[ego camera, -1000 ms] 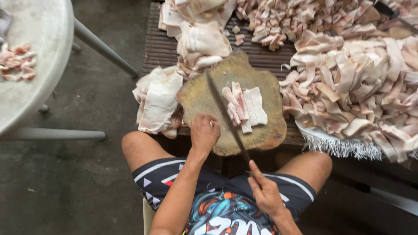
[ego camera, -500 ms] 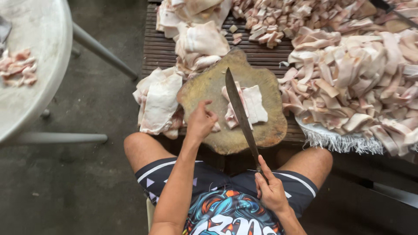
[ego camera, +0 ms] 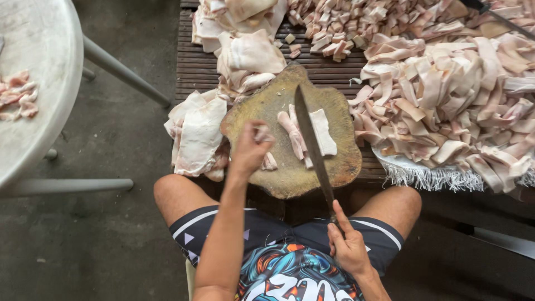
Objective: The person slices pieces of raw pork skin on a wooden cutting board using a large knife, adding the sliced pieces to a large pile.
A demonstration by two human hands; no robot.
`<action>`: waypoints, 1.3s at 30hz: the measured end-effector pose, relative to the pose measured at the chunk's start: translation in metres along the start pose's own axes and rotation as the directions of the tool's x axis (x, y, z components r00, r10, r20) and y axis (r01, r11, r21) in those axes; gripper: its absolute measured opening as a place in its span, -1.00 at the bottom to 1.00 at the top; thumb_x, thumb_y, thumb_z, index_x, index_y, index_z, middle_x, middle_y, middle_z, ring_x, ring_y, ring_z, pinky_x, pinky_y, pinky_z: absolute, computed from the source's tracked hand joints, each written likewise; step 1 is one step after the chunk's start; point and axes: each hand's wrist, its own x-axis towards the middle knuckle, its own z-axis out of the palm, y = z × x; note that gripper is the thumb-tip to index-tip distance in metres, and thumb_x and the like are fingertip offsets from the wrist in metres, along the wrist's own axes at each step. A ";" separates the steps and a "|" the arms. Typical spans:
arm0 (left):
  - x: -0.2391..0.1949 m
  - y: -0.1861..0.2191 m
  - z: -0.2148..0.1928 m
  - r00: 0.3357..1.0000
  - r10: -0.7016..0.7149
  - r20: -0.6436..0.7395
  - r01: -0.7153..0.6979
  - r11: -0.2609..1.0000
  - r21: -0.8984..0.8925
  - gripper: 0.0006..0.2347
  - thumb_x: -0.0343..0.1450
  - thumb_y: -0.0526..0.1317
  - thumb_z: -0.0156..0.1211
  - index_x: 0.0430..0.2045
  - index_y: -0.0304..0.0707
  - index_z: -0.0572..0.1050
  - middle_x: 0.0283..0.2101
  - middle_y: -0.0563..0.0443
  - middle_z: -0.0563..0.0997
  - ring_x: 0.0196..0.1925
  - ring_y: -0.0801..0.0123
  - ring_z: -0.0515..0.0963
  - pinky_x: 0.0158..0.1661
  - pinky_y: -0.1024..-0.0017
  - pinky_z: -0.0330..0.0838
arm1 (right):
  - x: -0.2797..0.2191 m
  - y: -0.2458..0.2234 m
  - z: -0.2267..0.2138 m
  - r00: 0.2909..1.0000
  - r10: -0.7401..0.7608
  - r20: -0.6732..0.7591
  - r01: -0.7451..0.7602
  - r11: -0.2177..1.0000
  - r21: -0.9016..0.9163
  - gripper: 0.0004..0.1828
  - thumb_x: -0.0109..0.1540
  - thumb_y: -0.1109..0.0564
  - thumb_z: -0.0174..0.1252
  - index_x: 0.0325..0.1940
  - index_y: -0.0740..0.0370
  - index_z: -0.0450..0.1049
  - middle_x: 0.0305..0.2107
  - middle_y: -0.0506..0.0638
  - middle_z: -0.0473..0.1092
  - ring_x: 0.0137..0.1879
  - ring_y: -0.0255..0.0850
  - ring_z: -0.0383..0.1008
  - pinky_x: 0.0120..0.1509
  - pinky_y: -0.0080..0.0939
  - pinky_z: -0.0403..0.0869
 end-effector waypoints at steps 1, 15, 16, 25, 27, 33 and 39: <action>-0.010 0.009 -0.019 0.997 -0.076 -0.031 0.076 0.997 0.004 -0.67 0.33 -0.27 0.30 -0.03 -0.24 0.46 -0.25 -0.04 0.61 -0.24 0.41 0.60 -0.19 0.45 0.55 | -0.002 0.000 0.001 0.999 0.035 0.029 -0.033 0.997 -0.073 -0.26 0.31 0.18 0.04 0.57 -0.21 0.08 -0.67 -0.03 0.30 -0.60 -0.35 0.28 -0.48 -0.29 0.41; -0.058 -0.005 -0.002 0.888 0.460 -0.002 -0.413 0.800 0.436 -0.78 0.38 -0.43 0.18 -0.14 -0.22 0.63 -0.04 -0.08 0.58 0.02 0.15 0.60 0.05 0.33 0.51 | 0.025 -0.025 0.019 0.998 -0.055 0.029 0.062 0.845 -0.532 -0.35 0.28 0.06 0.11 0.48 -0.21 0.23 -0.57 0.18 0.49 -0.47 -0.06 0.54 -0.20 -0.13 0.50; -0.058 -0.013 0.000 0.854 0.516 0.067 -0.473 0.715 0.516 -0.76 0.30 -0.45 0.19 -0.20 -0.24 0.64 -0.03 -0.14 0.56 0.04 0.04 0.57 0.06 0.27 0.48 | 0.030 -0.030 0.018 0.998 -0.063 -0.001 0.054 0.866 -0.496 -0.35 0.28 0.07 0.11 0.48 -0.20 0.23 -0.61 0.17 0.47 -0.49 -0.09 0.51 -0.21 -0.15 0.50; -0.062 -0.054 -0.013 0.989 0.128 -0.080 -0.080 0.893 0.444 -0.61 0.32 -0.23 0.33 0.02 -0.30 0.49 -0.05 -0.25 0.53 -0.04 -0.06 0.57 -0.03 0.12 0.47 | 0.034 -0.037 0.036 0.918 -0.388 0.084 0.386 0.822 -0.419 -0.34 0.31 0.13 0.13 0.51 -0.10 0.23 -0.41 0.20 0.48 -0.31 -0.10 0.51 -0.17 -0.14 0.48; -0.051 -0.050 -0.004 0.992 0.116 -0.050 -0.071 0.843 0.533 -0.62 0.34 -0.18 0.35 0.02 -0.31 0.52 -0.05 -0.28 0.52 -0.03 -0.11 0.55 -0.03 0.10 0.43 | 0.038 -0.038 0.046 0.904 -0.414 0.106 0.417 0.805 -0.423 -0.34 0.30 0.12 0.12 0.50 -0.11 0.21 -0.39 0.19 0.51 -0.27 -0.10 0.58 -0.12 -0.15 0.51; -0.044 -0.055 0.016 0.995 -0.059 -0.078 0.094 0.789 0.607 -0.78 0.28 -0.20 0.37 -0.30 -0.32 0.63 -0.17 -0.25 0.63 -0.11 -0.05 0.64 -0.06 0.18 0.50 | 0.038 -0.025 0.055 0.967 -0.216 0.134 0.254 0.848 -0.464 -0.35 0.32 0.07 0.09 0.51 -0.19 0.18 -0.45 0.18 0.50 -0.33 -0.02 0.59 -0.12 -0.12 0.53; -0.050 -0.068 0.003 0.921 -0.347 -0.177 0.376 0.912 0.164 -0.75 0.28 -0.27 0.40 -0.26 -0.45 0.59 -0.42 -0.11 0.70 -0.47 0.29 0.70 -0.44 0.37 0.59 | 0.041 -0.024 0.062 0.949 -0.267 0.170 0.316 0.781 -0.538 -0.35 0.30 0.09 0.10 0.50 -0.18 0.19 -0.41 0.12 0.53 -0.32 -0.03 0.58 -0.15 -0.09 0.51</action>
